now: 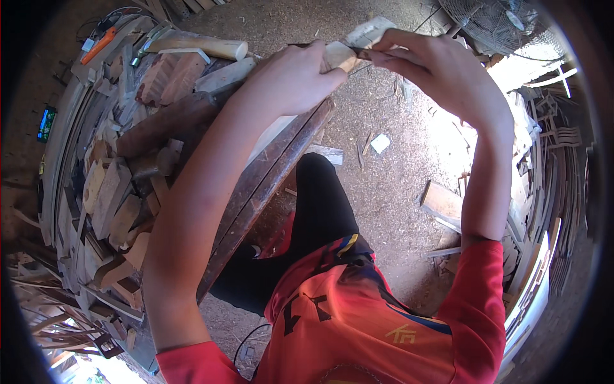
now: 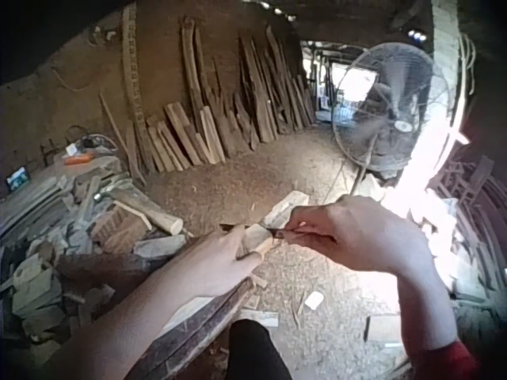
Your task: The person saws into a piece of wood using a hand saw.
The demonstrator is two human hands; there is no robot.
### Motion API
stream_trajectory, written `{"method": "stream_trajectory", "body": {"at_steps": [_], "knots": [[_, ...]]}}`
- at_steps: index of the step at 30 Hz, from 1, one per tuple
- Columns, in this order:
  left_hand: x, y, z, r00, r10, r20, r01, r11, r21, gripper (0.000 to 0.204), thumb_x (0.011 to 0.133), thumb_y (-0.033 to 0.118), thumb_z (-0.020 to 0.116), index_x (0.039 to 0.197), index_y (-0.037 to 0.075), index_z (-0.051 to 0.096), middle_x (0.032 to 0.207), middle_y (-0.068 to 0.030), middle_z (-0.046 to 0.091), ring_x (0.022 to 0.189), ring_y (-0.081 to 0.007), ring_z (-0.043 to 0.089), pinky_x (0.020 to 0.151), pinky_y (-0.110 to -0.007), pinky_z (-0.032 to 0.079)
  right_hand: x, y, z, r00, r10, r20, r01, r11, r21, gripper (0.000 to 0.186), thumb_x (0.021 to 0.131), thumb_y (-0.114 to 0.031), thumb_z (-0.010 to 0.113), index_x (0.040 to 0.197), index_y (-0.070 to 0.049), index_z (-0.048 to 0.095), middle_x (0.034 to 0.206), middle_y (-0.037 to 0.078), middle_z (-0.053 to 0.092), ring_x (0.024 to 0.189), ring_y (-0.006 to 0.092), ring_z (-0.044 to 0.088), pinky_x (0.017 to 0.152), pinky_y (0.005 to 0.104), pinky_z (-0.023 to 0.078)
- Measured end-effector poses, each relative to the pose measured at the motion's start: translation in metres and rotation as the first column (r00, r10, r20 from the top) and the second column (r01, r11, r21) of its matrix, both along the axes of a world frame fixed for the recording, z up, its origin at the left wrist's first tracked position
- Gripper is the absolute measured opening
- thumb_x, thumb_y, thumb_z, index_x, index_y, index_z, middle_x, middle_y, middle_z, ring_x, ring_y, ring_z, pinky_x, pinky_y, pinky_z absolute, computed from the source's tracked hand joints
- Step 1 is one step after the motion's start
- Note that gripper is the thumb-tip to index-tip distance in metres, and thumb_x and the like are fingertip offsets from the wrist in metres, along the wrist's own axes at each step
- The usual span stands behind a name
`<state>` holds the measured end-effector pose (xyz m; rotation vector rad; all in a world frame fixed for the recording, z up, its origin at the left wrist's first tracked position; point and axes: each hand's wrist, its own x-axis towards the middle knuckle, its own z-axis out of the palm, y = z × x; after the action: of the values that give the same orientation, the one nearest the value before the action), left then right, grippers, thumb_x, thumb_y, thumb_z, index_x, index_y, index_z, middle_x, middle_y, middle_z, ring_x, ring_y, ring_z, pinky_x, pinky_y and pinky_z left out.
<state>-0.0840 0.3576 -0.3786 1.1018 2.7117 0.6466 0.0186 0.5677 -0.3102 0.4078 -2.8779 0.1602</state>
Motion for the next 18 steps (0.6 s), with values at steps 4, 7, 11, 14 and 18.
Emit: {"method": "stream_trajectory", "body": {"at_steps": [4,7,11,14,18], "knots": [[0.0,0.0,-0.002,1.0,0.001,-0.004,-0.002,0.999,-0.033,0.063,0.094,0.046,0.059,0.13,-0.006,0.056,0.105,-0.0293,0.069,0.099,-0.0414,0.07,0.086,-0.048,0.053,0.011,0.004,0.006,0.999,0.019,0.029,-0.016,0.995,-0.103,0.026,0.099,-0.033,0.063,0.107,-0.009,0.071,0.082,0.014,0.071,0.073,0.0291,0.069,0.067,0.0406,0.051],[-0.001,0.001,-0.001,1.0,-0.01,-0.019,0.009,1.0,-0.006,0.062,0.094,0.045,0.059,0.129,-0.006,0.056,0.104,-0.0298,0.068,0.1,-0.0416,0.07,0.085,-0.049,0.053,0.01,0.002,0.003,0.999,0.015,0.04,-0.01,0.993,-0.117,0.026,0.101,-0.032,0.062,0.11,-0.01,0.07,0.079,0.013,0.07,0.07,0.0275,0.069,0.064,0.04,0.049],[-0.001,0.002,-0.005,0.999,0.035,-0.027,-0.035,0.999,0.004,0.059,0.093,0.045,0.06,0.123,-0.007,0.057,0.103,-0.0299,0.068,0.095,-0.0413,0.07,0.083,-0.048,0.053,0.018,-0.007,-0.004,0.993,-0.109,0.04,0.113,0.989,-0.096,0.026,0.102,-0.032,0.06,0.111,-0.009,0.067,0.077,0.013,0.07,0.068,0.0284,0.069,0.062,0.0394,0.049],[-0.004,0.001,-0.012,0.997,0.022,-0.079,-0.021,1.0,0.022,0.058,0.093,0.044,0.059,0.12,-0.007,0.058,0.101,-0.0294,0.068,0.093,-0.0409,0.07,0.082,-0.048,0.053,0.021,-0.009,-0.01,0.968,-0.237,0.083,0.231,0.97,0.077,0.026,0.104,-0.032,0.056,0.108,-0.008,0.066,0.076,0.013,0.069,0.07,0.0319,0.069,0.064,0.0421,0.051],[-0.002,0.001,-0.01,0.997,0.016,-0.082,-0.014,1.0,0.026,0.057,0.094,0.044,0.058,0.119,-0.007,0.058,0.098,-0.0279,0.069,0.094,-0.0408,0.071,0.081,-0.048,0.053,0.017,-0.002,-0.043,0.989,-0.146,-0.008,0.146,0.981,0.127,0.028,0.106,-0.031,0.052,0.106,-0.004,0.061,0.074,0.018,0.066,0.071,0.038,0.067,0.066,0.0482,0.049]]}}
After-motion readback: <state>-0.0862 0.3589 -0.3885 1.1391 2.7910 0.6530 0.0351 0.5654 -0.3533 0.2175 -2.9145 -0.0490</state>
